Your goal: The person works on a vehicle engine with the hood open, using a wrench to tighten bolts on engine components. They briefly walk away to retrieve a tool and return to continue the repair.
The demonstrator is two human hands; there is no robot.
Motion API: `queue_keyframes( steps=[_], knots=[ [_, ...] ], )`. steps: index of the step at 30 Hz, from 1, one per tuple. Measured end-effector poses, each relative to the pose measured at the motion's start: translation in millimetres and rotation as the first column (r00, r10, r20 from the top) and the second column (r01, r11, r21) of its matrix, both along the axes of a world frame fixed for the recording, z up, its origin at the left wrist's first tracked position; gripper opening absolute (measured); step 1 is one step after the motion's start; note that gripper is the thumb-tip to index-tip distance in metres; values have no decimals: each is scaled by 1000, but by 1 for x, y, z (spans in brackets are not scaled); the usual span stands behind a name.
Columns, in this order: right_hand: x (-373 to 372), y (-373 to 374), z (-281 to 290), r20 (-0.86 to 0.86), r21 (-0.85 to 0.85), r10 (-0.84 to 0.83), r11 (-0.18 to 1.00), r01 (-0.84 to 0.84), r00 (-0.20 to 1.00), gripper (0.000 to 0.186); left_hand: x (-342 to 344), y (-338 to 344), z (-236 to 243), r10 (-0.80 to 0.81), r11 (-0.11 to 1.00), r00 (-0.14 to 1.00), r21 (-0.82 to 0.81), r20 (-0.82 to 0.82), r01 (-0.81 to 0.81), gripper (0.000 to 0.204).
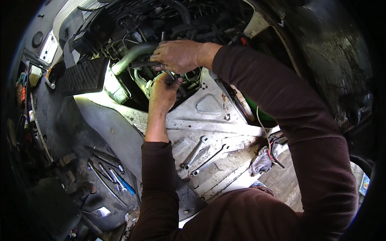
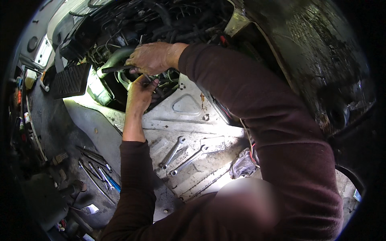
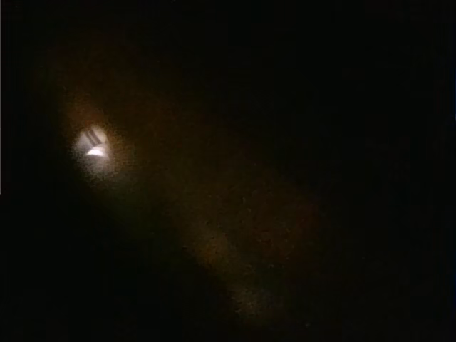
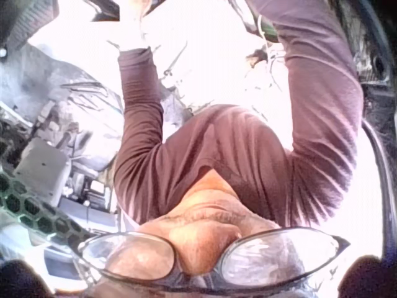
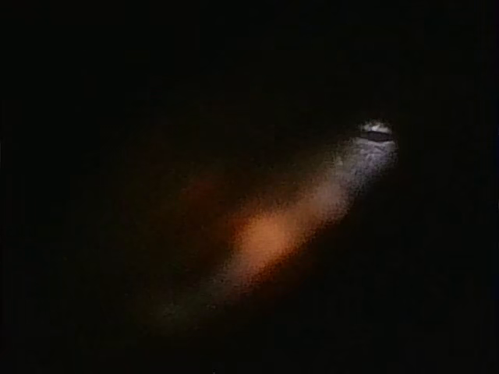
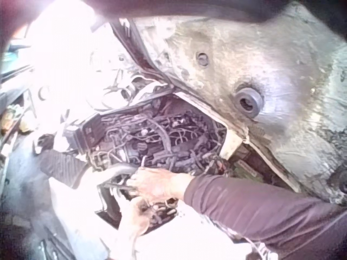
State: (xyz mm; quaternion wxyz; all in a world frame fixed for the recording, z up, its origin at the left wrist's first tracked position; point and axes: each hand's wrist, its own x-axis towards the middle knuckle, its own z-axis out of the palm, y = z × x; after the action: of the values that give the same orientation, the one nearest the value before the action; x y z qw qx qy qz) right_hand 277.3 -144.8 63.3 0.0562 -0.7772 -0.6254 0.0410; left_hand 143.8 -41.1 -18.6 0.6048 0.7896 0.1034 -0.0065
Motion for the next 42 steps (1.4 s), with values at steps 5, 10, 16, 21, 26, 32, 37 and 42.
queue_keyframes(
  steps=[5,10,16,21,26,32,37,42],
  knots=[
    [-2,3,2,28,-62,-26,998,28,999,45,0,-2,3,9,995,998,-99,-55,-15,21],
    [-5,-4,-6,168,65,-5,998,-6,986,43,3,3,1,-61,958,983,-287,-174,9,21],
    [-29,19,17,253,-401,-270,845,355,929,31,5,-2,-2,-106,994,994,4,1,106,25],
    [-47,76,10,444,-446,-358,707,548,822,30,9,17,-63,37,975,947,-217,318,35,31],
    [-22,20,30,185,-288,-187,928,235,965,37,6,-3,-4,7,986,1000,-168,22,-3,26],
    [-4,-6,-3,73,-38,-77,996,80,994,40,3,-2,-2,-96,995,995,-10,33,97,26],
    [-31,14,13,238,-314,-252,894,320,938,36,4,3,-4,-151,987,988,44,-30,152,32],
    [-56,63,14,408,-407,-384,735,542,828,27,1,10,-33,-121,991,971,78,205,107,35]
  ],
)
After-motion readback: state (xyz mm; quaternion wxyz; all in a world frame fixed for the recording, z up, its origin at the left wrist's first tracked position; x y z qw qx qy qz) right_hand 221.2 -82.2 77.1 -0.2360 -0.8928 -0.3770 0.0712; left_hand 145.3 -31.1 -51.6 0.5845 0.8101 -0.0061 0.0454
